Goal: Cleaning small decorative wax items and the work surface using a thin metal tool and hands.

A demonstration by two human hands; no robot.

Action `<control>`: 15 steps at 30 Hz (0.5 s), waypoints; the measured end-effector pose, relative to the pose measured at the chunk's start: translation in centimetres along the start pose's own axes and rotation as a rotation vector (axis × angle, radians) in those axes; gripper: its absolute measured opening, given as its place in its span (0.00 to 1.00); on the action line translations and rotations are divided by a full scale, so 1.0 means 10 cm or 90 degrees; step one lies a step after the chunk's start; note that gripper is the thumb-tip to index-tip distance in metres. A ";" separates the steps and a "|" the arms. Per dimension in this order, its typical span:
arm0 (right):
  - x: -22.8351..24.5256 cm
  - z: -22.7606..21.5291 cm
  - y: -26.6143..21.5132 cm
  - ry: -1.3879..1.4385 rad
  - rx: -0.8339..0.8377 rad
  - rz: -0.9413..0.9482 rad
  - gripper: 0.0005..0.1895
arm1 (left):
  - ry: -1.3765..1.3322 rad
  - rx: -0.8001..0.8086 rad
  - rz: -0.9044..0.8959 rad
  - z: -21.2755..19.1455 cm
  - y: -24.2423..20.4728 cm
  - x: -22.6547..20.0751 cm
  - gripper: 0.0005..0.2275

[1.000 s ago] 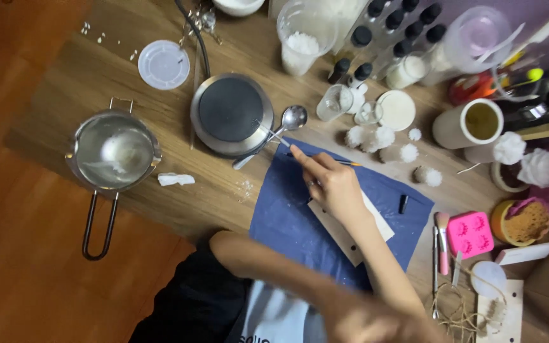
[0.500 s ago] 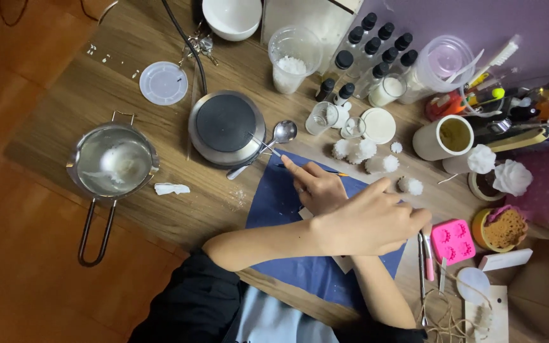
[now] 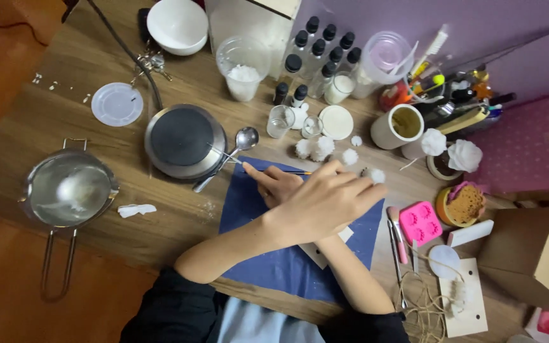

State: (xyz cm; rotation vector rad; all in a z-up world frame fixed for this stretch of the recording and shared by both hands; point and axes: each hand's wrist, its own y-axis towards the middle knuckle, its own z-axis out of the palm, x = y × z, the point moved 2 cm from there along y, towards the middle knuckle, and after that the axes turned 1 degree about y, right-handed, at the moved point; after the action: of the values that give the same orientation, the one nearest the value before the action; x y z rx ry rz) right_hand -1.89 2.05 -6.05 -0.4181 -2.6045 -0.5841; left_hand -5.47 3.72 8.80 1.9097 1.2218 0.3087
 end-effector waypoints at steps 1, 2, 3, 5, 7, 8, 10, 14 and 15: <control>0.03 -0.03 0.01 0.015 0.006 0.005 0.36 | 0.005 -0.005 0.001 -0.02 0.01 0.00 0.13; 0.07 -0.04 0.02 0.032 0.013 0.007 0.35 | 0.012 -0.008 -0.001 -0.05 0.01 0.02 0.13; 0.06 -0.06 0.02 0.034 0.013 0.007 0.35 | 0.014 -0.007 -0.001 -0.04 0.00 0.02 0.13; 0.07 -0.06 0.02 0.013 0.046 0.002 0.38 | -0.014 0.002 0.017 -0.03 -0.02 0.02 0.15; 0.11 -0.08 0.04 0.020 0.044 0.005 0.37 | -0.020 0.006 0.019 -0.02 -0.02 0.02 0.15; 0.12 -0.11 0.04 0.022 0.044 0.009 0.36 | -0.027 0.006 0.022 -0.01 -0.02 0.01 0.16; 0.11 -0.09 0.04 0.020 0.054 0.015 0.36 | -0.030 0.008 0.021 -0.05 0.01 0.01 0.15; 0.11 -0.11 0.05 0.030 0.079 0.017 0.37 | -0.038 0.000 0.020 -0.06 0.03 0.03 0.14; 0.11 -0.12 0.05 0.030 0.080 0.016 0.37 | -0.038 0.000 0.019 -0.08 0.04 0.02 0.14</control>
State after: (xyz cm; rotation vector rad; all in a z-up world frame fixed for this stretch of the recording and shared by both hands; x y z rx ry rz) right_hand -2.23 2.20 -4.41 -0.3918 -2.5689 -0.4143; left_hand -5.57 4.26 9.52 1.9257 1.1549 0.2659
